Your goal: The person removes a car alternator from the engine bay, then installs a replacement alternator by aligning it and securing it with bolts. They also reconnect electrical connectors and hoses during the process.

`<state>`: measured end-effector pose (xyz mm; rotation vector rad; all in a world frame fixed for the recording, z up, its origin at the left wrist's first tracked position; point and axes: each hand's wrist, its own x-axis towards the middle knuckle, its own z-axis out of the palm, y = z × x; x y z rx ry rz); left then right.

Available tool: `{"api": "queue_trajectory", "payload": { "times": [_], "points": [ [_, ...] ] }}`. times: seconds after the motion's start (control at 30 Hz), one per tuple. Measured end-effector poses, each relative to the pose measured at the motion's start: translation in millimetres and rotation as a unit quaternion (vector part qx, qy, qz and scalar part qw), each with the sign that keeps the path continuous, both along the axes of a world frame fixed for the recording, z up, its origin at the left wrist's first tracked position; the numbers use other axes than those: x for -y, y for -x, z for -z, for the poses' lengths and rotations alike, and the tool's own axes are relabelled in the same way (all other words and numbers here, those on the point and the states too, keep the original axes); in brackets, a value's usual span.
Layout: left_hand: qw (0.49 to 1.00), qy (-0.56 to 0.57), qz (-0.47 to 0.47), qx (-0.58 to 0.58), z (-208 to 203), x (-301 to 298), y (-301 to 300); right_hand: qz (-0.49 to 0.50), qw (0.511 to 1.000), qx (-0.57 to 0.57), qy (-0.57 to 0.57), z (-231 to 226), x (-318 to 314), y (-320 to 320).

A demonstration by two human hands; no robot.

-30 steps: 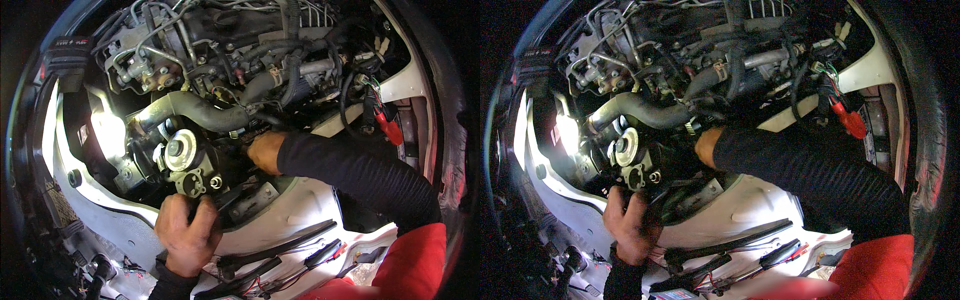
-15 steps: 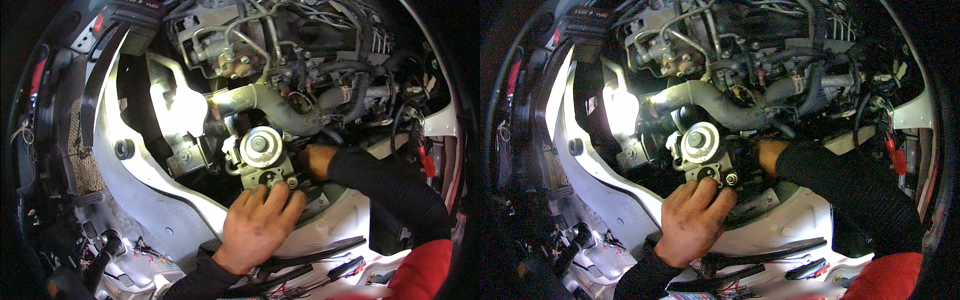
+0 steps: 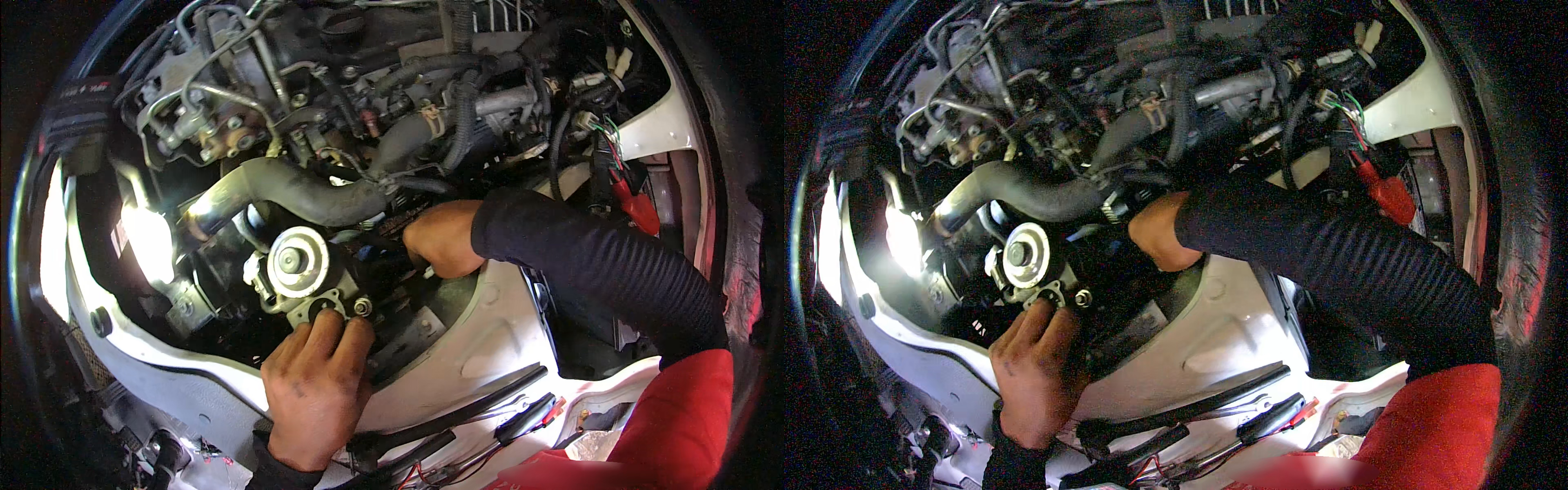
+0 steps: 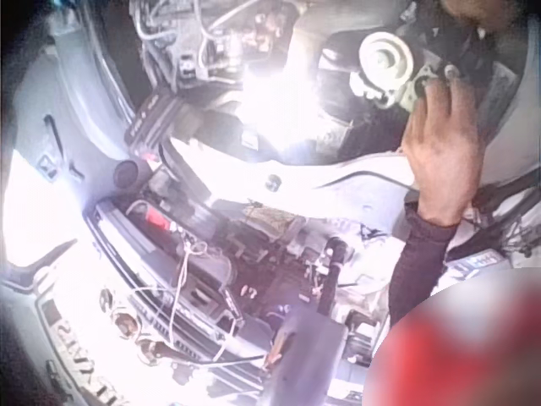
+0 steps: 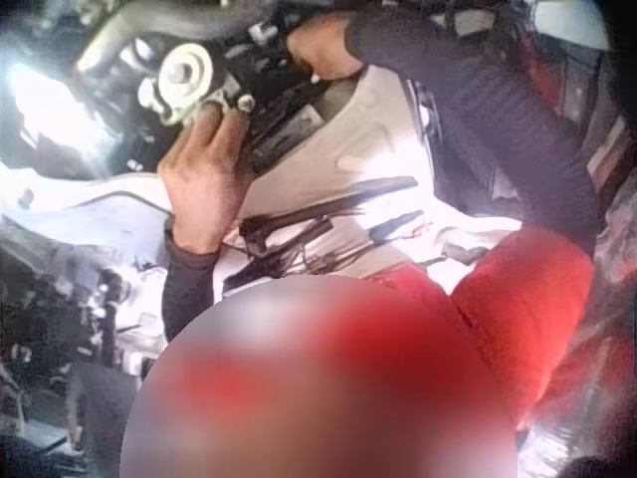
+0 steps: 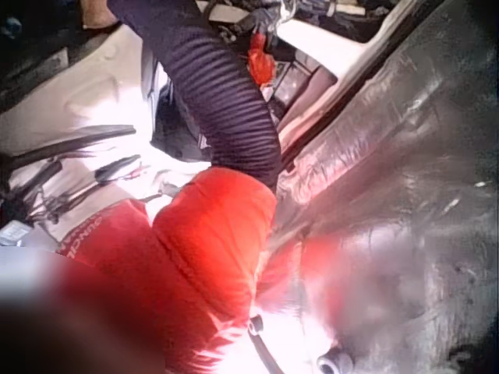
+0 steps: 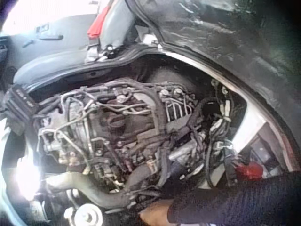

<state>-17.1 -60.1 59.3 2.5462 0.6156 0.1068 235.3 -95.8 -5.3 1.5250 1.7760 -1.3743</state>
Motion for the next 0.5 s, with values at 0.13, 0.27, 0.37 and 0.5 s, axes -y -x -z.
{"api": "queue_trajectory", "payload": {
  "times": [0.13,0.27,0.37,0.5],
  "points": [
    [1.0,-0.01,0.011,-0.002,-2,1,-7,-0.029,0.999,-0.019,0.004,-1,-6,-1],
    [1.0,-0.024,0.012,0.005,-1,6,-13,0.031,0.996,-0.033,-0.076,5,4,-7],
    [1.0,-0.019,-0.008,-0.011,-1,8,-14,-0.052,0.997,-0.033,-0.041,23,1,-9],
    [0.999,-0.021,0.03,0.003,2,5,-14,-0.077,0.994,-0.067,-0.032,34,-2,-11]
  ]
}}
